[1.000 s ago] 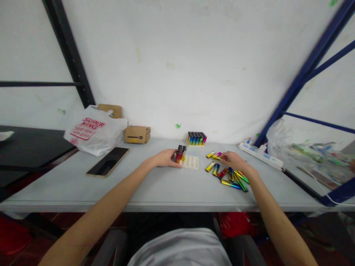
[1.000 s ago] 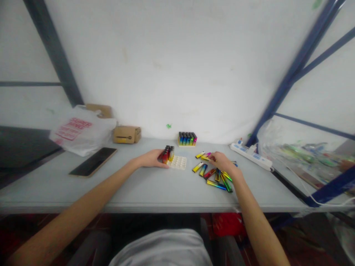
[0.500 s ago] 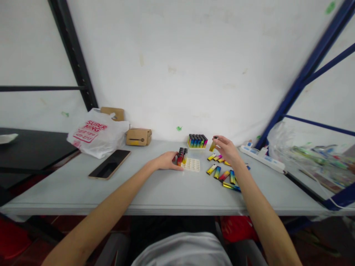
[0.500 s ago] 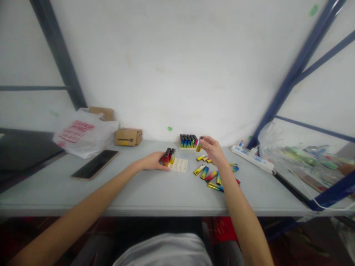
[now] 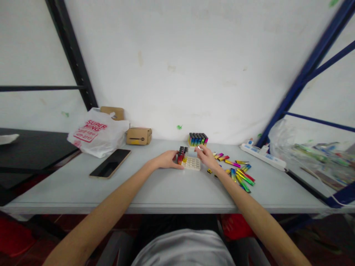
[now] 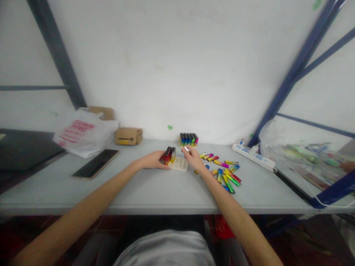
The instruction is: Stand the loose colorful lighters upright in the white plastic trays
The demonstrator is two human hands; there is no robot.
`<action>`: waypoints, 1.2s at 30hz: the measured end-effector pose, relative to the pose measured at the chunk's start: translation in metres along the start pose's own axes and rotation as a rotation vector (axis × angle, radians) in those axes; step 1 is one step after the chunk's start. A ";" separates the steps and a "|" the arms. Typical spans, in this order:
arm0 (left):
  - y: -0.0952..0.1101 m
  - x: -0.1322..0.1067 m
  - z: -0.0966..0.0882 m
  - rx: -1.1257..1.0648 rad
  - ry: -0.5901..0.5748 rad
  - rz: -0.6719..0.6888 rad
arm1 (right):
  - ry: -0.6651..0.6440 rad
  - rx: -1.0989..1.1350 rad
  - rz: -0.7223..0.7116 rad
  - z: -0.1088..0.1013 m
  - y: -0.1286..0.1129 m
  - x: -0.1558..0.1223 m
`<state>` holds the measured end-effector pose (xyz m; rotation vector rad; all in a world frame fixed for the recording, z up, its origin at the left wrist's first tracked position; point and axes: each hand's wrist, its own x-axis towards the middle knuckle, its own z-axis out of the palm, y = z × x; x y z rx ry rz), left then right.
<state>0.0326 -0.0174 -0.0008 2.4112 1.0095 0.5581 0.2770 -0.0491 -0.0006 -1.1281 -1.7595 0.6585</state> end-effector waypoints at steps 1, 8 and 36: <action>0.000 0.000 0.000 -0.006 0.000 -0.003 | 0.045 -0.132 -0.060 0.003 0.001 -0.001; -0.003 0.001 0.001 0.006 0.002 -0.006 | 0.184 -0.456 -0.107 0.011 0.007 -0.006; -0.004 0.001 0.001 0.032 0.009 0.011 | -0.060 -0.427 -0.266 0.009 -0.008 -0.014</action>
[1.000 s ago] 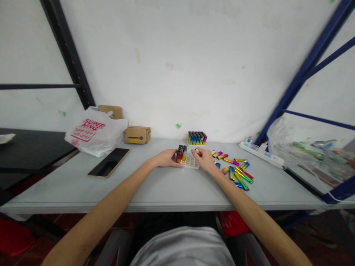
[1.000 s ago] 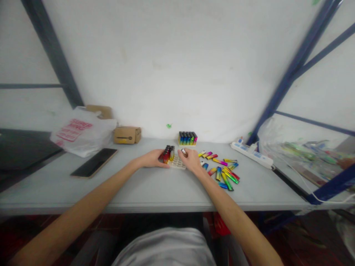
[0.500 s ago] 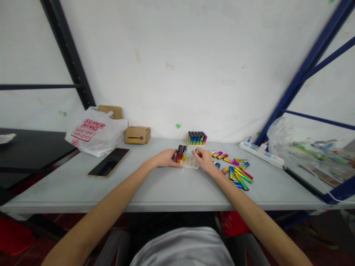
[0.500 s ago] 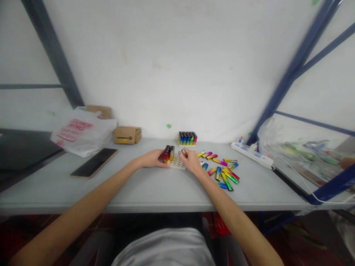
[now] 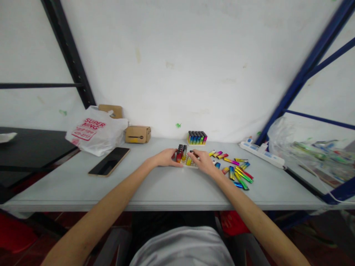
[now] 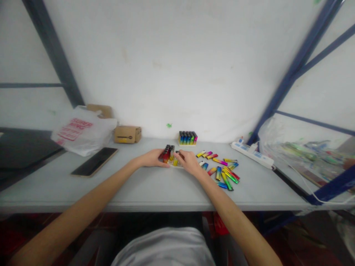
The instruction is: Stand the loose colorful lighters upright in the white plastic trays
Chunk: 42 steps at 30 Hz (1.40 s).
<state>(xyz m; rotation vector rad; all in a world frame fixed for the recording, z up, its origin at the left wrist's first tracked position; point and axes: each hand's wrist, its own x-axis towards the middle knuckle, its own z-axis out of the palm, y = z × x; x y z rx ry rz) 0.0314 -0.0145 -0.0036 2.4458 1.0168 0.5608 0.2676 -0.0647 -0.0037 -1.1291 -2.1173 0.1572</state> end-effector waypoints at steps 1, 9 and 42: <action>0.000 0.000 0.000 0.006 0.001 0.000 | 0.001 0.003 0.006 0.001 -0.001 0.000; 0.000 0.000 0.001 0.018 0.011 0.009 | -0.166 -0.127 -0.038 0.006 -0.006 0.003; 0.011 -0.001 -0.005 0.078 -0.037 -0.045 | -0.232 -0.509 0.403 -0.033 0.073 -0.001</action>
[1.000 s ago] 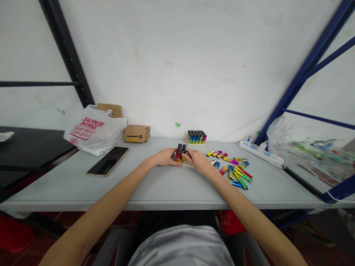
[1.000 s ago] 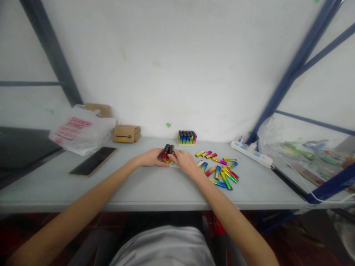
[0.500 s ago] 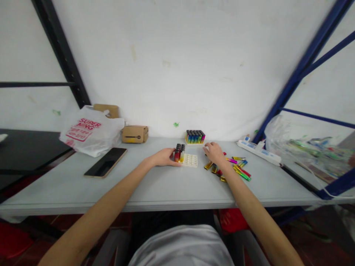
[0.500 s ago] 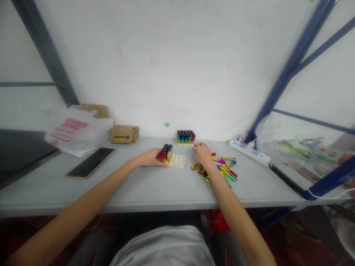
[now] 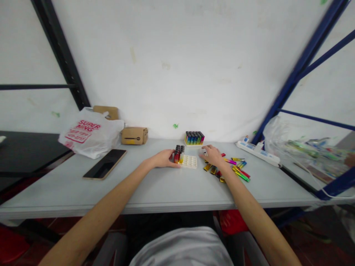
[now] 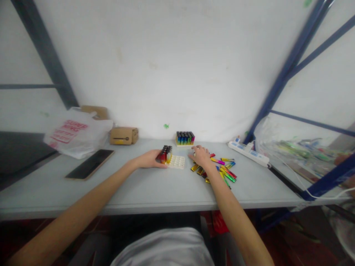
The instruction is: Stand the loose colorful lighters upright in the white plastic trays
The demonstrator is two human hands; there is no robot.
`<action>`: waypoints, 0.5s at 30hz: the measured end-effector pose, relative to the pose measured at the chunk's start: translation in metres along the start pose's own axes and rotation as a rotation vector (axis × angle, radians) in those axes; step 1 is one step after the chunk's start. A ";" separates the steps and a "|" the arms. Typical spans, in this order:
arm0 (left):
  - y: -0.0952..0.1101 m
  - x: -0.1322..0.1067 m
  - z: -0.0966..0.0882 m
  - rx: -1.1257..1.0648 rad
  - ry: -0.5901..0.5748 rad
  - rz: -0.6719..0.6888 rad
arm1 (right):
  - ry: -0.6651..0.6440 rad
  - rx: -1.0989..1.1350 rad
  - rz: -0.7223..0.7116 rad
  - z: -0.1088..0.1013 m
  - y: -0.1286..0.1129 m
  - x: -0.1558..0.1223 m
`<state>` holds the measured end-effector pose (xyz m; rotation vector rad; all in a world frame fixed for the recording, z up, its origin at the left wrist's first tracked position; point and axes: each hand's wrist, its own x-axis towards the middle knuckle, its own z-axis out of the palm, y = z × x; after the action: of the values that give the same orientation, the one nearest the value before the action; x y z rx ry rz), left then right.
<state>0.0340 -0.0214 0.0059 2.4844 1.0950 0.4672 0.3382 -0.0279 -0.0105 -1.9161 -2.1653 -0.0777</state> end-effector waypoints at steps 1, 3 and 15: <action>0.000 0.000 0.000 0.006 -0.001 -0.003 | 0.016 -0.016 0.033 0.000 0.000 -0.001; 0.000 0.000 0.000 0.016 0.000 -0.004 | 0.018 -0.020 0.077 -0.001 0.000 -0.003; -0.001 0.001 0.000 0.012 -0.017 0.001 | 0.206 0.271 -0.069 0.000 -0.005 0.001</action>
<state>0.0342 -0.0203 0.0053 2.4943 1.0934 0.4406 0.3336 -0.0275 -0.0096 -1.6102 -1.9913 0.0066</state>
